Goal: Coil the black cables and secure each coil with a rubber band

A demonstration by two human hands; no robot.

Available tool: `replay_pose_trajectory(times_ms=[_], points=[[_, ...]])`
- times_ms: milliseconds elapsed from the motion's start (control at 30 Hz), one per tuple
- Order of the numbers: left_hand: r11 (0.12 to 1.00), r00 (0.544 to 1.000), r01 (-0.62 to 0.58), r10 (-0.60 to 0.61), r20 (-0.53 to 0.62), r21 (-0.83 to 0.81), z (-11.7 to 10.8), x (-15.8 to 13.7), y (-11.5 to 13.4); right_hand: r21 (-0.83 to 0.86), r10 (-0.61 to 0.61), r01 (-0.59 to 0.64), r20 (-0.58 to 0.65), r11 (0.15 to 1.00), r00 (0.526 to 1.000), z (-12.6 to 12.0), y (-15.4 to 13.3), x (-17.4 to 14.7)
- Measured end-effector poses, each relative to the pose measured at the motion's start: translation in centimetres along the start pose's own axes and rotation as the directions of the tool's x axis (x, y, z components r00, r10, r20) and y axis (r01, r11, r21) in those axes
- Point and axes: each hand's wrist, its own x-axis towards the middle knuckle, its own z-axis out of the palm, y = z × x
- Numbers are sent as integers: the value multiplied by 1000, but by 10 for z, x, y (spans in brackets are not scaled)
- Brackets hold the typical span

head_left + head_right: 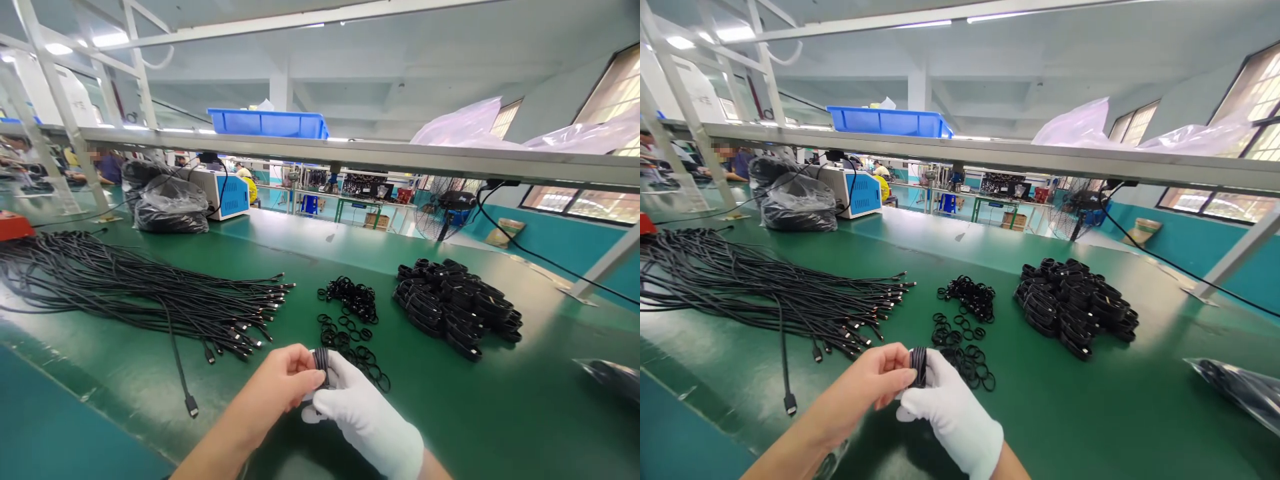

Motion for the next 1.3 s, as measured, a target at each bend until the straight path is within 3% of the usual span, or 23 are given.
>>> replay_pose_trajectory(times_ms=[167, 333, 467, 600, 667, 733, 767, 833, 933, 1100, 1300], points=[[1000, 1000, -5, 5, -4, 3, 5, 2, -9, -41, 78, -81, -59, 996, 995, -5, 6, 3], [999, 997, 5, -2, 83, -40, 3, 4, -10, 31, 107, -108, 32, 994, 994, -12, 13, 4], [1000, 996, -7, 7, 88, 6, 2, 7, -11, 7, 145, -144, -59, 989, 988, -13, 13, 4], [1000, 993, -8, 7, 117, 8, 0, 9, -15, 72, 161, -161, 10, 984, 987, -13, 13, 3], [1000, 994, -11, 8, 105, 27, -1, 7, -16, 74, 163, -163, -2, 984, 987, -13, 13, 2], [993, 998, -57, 57, 4, 106, -1, 4, -17, 94, 177, -175, -7, 980, 984, -12, 12, 2], [977, 989, -110, 125, -73, 184, 0, 1, -18, 109, 185, -184, 1, 977, 983, -11, 12, 2], [896, 930, -236, 321, -181, 375, 3, -3, -21, 115, 190, -190, 12, 975, 982, -9, 12, 3], [753, 844, -353, 513, -159, 555, 8, -7, -27, 68, 158, -159, 25, 985, 987, -6, 14, 5], [711, 768, -366, 595, -237, 600, 11, -4, -38, 106, 172, -176, 48, 979, 984, -4, 16, 6], [755, 792, -321, 545, -274, 572, 6, 0, -37, 124, 149, -153, 43, 980, 988, 0, 14, 6]])
